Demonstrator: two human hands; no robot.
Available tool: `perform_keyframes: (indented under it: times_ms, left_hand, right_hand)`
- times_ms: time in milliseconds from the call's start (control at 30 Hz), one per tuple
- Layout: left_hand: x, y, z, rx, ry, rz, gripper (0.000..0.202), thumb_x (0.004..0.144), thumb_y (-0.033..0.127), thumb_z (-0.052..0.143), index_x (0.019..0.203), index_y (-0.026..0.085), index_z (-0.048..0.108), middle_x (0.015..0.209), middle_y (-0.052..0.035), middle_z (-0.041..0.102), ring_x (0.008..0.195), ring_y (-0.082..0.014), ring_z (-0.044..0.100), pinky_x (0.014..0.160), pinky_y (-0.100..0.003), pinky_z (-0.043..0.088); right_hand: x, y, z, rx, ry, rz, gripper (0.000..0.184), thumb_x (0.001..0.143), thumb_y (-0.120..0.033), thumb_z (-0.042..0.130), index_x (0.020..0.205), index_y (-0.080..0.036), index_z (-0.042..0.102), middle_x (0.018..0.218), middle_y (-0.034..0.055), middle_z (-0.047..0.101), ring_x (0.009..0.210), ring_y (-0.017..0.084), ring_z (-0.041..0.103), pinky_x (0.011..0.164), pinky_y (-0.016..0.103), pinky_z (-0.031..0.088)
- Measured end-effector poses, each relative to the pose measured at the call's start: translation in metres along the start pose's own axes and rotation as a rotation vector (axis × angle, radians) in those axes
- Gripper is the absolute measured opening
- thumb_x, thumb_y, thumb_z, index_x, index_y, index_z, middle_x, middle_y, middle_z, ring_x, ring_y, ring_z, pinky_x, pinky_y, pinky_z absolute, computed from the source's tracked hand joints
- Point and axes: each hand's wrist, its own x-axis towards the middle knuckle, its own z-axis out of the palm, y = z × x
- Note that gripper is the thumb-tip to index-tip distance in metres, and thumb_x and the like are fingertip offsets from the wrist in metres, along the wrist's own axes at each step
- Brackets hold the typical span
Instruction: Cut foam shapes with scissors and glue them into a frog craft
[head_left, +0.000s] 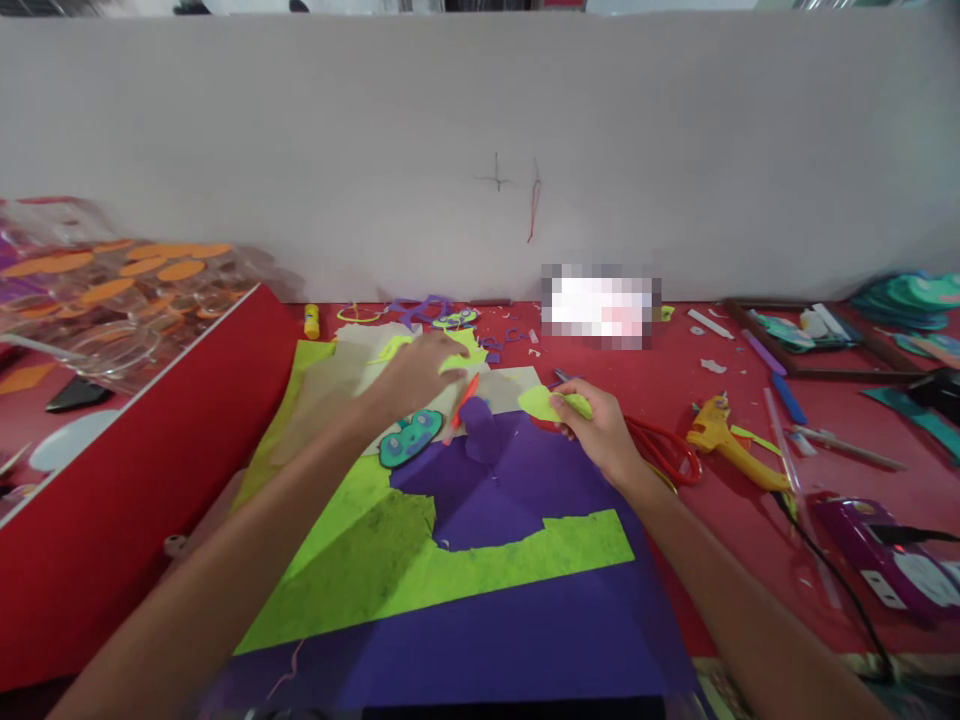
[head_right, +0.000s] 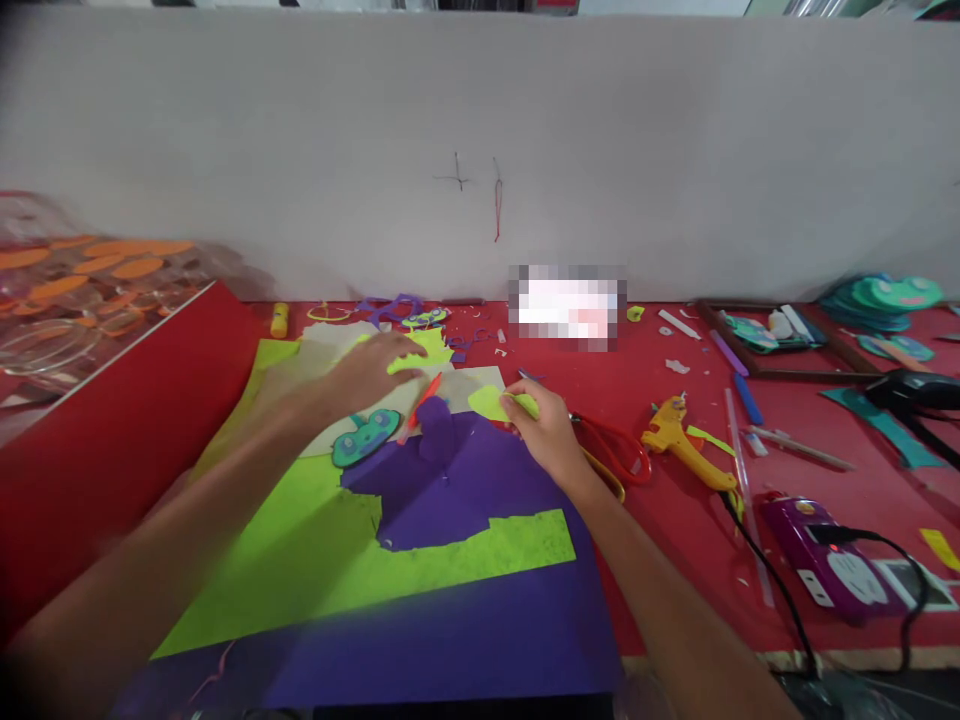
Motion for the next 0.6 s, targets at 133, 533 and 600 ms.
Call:
perform_keyframes:
  times_ms: [133,533,600]
  left_hand:
    - [-0.017,0.028,0.015,0.132,-0.226,0.133,0.023,0.093,0.036,0.062,0.107,0.022,0.071,0.111,-0.0105,0.067,0.110,-0.0309,0.059,0.096,-0.047,0.041]
    - [0.011,0.046,0.014,-0.340,-0.227,0.353,0.028,0.093,0.014,0.045,0.102,0.020,0.071,0.102,-0.0048,0.073,0.092,-0.0177,0.064,0.084,-0.029,0.044]
    - [0.016,0.057,0.014,-0.388,-0.251,0.451,0.028,0.094,0.015,0.046,0.101,0.020,0.073,0.103,-0.0053,0.074,0.093,-0.0172,0.066,0.085,-0.028,0.045]
  right_hand:
    - [0.000,0.001,0.000,-0.001,-0.001,-0.001,0.030,0.088,-0.051,0.067,0.089,-0.021,0.065,0.061,-0.0024,0.061,0.054,0.015,0.061,0.052,0.026,0.046]
    - [0.003,0.001,-0.004,0.183,0.073,-0.072,0.022,0.085,-0.043,0.074,0.084,-0.022,0.068,0.069,-0.0026,0.061,0.059,0.013,0.053,0.059,0.027,0.044]
    - [0.003,0.001,-0.004,0.249,0.088,-0.096,0.020,0.085,-0.042,0.074,0.085,-0.022,0.069,0.075,-0.0014,0.062,0.064,0.013,0.054,0.060,0.026,0.045]
